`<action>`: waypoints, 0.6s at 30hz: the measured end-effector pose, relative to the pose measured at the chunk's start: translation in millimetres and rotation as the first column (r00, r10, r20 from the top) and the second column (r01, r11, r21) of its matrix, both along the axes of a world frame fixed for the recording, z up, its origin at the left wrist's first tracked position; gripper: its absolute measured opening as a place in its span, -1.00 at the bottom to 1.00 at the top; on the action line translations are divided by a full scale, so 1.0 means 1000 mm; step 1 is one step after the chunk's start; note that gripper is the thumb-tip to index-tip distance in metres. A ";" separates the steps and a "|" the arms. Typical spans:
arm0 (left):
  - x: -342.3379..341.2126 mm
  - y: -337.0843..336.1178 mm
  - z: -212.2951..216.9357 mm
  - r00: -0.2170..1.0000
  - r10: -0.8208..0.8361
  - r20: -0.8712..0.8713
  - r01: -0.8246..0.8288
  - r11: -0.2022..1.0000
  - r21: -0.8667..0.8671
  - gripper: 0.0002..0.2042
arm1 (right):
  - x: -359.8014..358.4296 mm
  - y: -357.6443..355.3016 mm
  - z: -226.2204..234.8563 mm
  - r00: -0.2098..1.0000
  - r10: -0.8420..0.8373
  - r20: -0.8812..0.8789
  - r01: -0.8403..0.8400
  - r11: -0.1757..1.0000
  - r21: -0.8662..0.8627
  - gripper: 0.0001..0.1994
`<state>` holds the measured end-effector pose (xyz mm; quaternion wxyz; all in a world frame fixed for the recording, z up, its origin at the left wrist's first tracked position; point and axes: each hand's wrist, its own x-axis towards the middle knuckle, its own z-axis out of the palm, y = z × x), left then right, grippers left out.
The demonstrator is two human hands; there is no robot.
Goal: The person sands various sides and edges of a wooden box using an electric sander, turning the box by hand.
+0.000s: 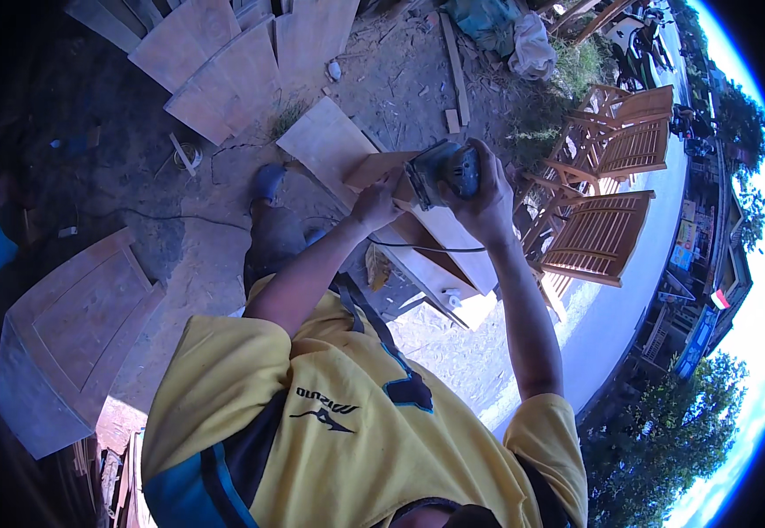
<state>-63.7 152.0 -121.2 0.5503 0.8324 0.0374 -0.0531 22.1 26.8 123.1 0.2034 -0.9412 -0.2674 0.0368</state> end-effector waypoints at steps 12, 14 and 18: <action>0.003 0.011 -0.022 0.999 -0.034 -0.017 0.036 0.989 0.141 -0.11 | 0.021 0.068 0.036 0.941 0.181 -0.286 -0.295 0.854 -0.429 -0.15; 0.005 0.002 -0.007 0.999 -0.044 0.004 0.043 0.990 0.134 -0.08 | 0.034 0.055 0.035 0.937 0.172 -0.305 -0.300 0.844 -0.445 -0.15; 0.005 -0.001 -0.006 0.994 0.009 0.106 -0.023 0.990 0.136 -0.18 | 0.075 0.022 0.014 0.998 -0.018 -0.053 -0.004 0.920 -0.391 -0.24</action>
